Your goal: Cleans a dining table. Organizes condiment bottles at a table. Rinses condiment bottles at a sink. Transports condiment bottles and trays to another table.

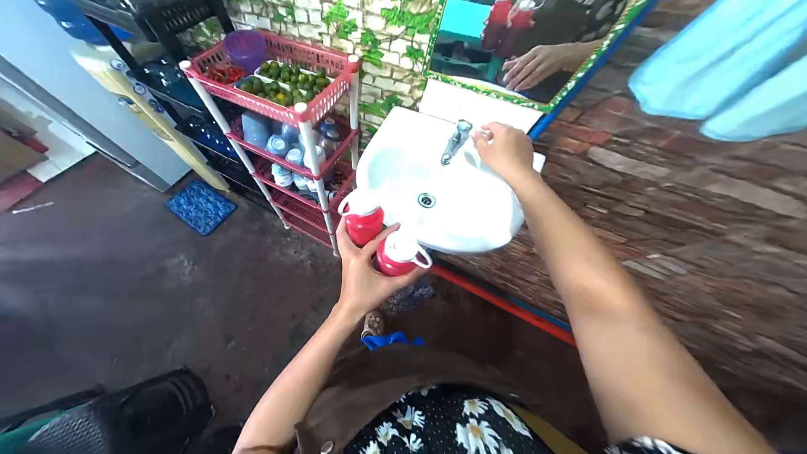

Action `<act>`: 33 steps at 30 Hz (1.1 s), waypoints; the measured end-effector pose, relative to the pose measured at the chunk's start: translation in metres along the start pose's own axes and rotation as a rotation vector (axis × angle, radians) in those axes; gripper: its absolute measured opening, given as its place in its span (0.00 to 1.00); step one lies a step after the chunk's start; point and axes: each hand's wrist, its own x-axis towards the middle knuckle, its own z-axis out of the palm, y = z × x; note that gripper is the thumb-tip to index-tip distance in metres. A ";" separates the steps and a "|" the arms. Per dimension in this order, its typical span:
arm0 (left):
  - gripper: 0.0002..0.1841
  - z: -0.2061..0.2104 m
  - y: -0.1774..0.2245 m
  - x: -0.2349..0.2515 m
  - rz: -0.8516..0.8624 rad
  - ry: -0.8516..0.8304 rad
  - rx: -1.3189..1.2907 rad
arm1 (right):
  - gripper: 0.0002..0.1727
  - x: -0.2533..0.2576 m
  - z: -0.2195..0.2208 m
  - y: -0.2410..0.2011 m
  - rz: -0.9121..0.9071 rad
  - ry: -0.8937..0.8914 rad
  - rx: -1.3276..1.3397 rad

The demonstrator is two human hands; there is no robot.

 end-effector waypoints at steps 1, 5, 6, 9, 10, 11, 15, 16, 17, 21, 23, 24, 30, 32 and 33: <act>0.36 0.007 -0.001 0.013 0.032 -0.021 0.078 | 0.34 0.020 0.010 0.001 0.037 -0.017 -0.036; 0.39 0.040 -0.005 0.069 0.024 -0.100 0.165 | 0.39 0.069 0.043 -0.001 0.178 -0.066 -0.151; 0.39 0.050 -0.007 0.083 -0.009 -0.123 0.144 | 0.39 0.073 0.048 -0.002 0.205 -0.083 -0.162; 0.39 0.078 -0.014 0.118 -0.174 -0.189 0.046 | 0.32 0.083 0.058 -0.006 0.233 -0.109 -0.177; 0.39 0.088 -0.019 0.126 -0.241 -0.217 0.027 | 0.30 0.084 0.059 -0.004 0.218 -0.120 -0.183; 0.39 0.098 -0.025 0.133 -0.294 -0.239 0.030 | 0.28 0.085 0.059 -0.003 0.192 -0.131 -0.189; 0.38 0.129 -0.057 0.152 -0.430 -0.370 0.090 | 0.25 0.091 0.058 0.007 0.072 -0.175 -0.200; 0.38 0.134 -0.064 0.156 -0.439 -0.399 0.101 | 0.26 0.093 0.057 0.012 0.046 -0.186 -0.194; 0.39 0.137 -0.069 0.160 -0.464 -0.445 0.107 | 0.29 0.091 0.054 0.016 0.034 -0.191 -0.179; 0.41 0.139 -0.076 0.179 -0.630 -0.634 0.126 | 0.23 0.027 0.036 -0.001 0.170 0.002 -0.026; 0.42 0.142 -0.081 0.185 -0.727 -0.709 0.100 | 0.17 -0.010 0.045 -0.001 0.285 0.004 0.182; 0.41 0.145 -0.083 0.188 -0.761 -0.753 0.099 | 0.19 -0.022 0.053 0.002 0.310 -0.124 0.303; 0.31 0.166 -0.090 0.188 -0.776 -0.897 0.127 | 0.40 -0.022 0.115 0.013 0.398 -0.432 0.689; 0.35 0.169 -0.094 0.185 -0.780 -0.874 0.075 | 0.31 -0.016 0.127 0.019 0.435 -0.350 0.716; 0.37 0.169 -0.096 0.183 -0.779 -0.866 0.054 | 0.29 -0.014 0.129 0.023 0.429 -0.353 0.733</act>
